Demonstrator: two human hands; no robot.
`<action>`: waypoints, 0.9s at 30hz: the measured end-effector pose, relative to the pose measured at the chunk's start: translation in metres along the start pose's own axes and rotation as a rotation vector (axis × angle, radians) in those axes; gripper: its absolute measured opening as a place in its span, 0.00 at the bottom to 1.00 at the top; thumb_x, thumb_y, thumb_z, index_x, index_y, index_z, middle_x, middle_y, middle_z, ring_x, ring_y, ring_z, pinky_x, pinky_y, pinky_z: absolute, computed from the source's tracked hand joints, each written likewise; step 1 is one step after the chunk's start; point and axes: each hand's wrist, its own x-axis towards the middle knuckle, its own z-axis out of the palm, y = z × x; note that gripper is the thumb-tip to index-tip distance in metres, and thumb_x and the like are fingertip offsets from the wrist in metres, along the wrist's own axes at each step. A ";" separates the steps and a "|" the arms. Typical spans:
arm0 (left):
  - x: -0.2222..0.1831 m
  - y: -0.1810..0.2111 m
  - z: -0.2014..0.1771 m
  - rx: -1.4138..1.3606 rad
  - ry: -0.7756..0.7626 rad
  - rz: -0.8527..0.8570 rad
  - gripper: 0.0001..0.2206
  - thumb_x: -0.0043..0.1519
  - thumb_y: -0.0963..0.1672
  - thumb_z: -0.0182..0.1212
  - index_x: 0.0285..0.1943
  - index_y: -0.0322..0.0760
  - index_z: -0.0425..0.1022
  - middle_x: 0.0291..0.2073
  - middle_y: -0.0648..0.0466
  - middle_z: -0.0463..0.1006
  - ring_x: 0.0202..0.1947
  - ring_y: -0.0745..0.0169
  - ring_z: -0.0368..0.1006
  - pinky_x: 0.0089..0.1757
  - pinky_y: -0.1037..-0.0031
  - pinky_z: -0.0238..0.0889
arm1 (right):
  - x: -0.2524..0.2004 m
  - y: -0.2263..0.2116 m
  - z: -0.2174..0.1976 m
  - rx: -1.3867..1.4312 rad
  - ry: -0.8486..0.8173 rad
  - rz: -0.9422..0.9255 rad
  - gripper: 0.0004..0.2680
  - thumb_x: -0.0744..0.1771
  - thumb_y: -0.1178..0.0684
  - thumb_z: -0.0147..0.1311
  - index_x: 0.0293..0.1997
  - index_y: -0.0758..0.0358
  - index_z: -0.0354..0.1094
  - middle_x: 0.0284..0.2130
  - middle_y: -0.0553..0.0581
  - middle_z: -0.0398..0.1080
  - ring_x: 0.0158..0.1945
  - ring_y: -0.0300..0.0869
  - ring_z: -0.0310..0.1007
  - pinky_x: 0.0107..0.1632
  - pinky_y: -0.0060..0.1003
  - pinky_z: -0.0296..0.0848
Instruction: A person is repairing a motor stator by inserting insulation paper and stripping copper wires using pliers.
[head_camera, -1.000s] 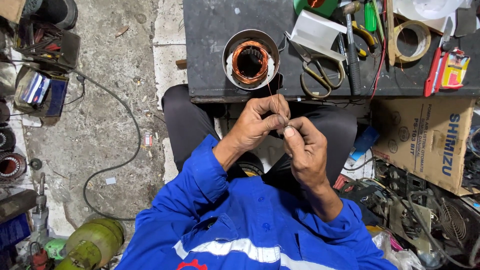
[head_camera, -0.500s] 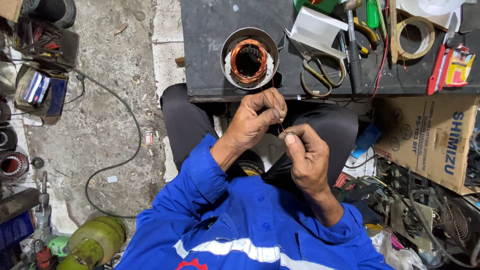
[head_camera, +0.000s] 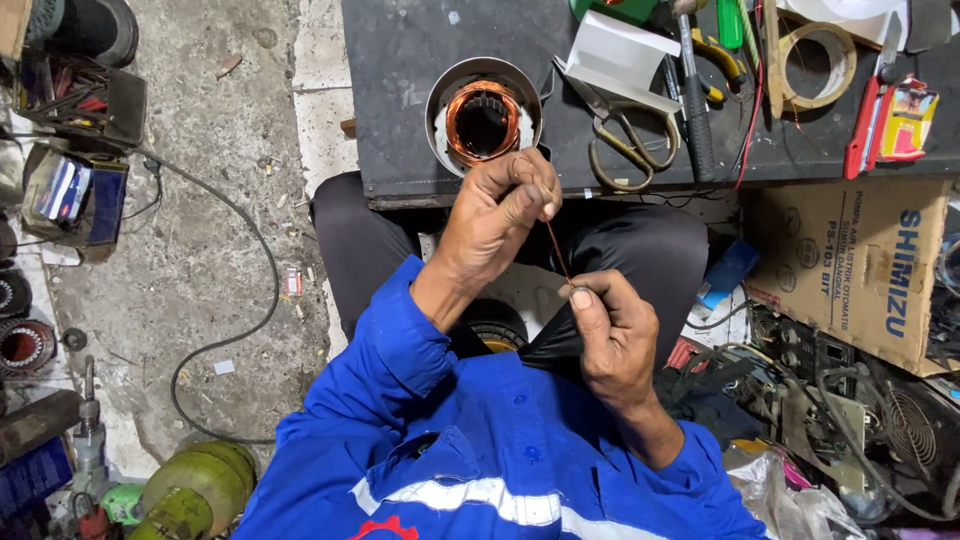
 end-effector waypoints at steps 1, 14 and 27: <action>0.002 0.001 0.000 -0.015 0.004 -0.001 0.09 0.65 0.43 0.64 0.34 0.35 0.71 0.30 0.49 0.69 0.32 0.62 0.71 0.37 0.78 0.65 | 0.000 0.000 0.000 0.006 0.002 -0.004 0.08 0.70 0.55 0.49 0.39 0.66 0.75 0.11 0.53 0.57 0.20 0.33 0.54 0.24 0.31 0.59; 0.011 0.015 -0.002 0.071 0.030 -0.022 0.11 0.67 0.45 0.62 0.34 0.33 0.71 0.29 0.51 0.66 0.31 0.66 0.67 0.36 0.79 0.61 | 0.000 -0.001 -0.002 0.049 0.000 -0.001 0.08 0.70 0.56 0.49 0.39 0.67 0.75 0.12 0.53 0.57 0.21 0.32 0.55 0.25 0.30 0.59; 0.010 0.025 0.013 0.324 0.068 -0.140 0.09 0.64 0.43 0.67 0.44 0.29 0.79 0.30 0.48 0.78 0.33 0.65 0.78 0.38 0.77 0.74 | 0.009 0.003 -0.008 -0.129 0.192 -0.025 0.06 0.70 0.59 0.51 0.41 0.67 0.76 0.21 0.61 0.71 0.24 0.38 0.66 0.28 0.35 0.66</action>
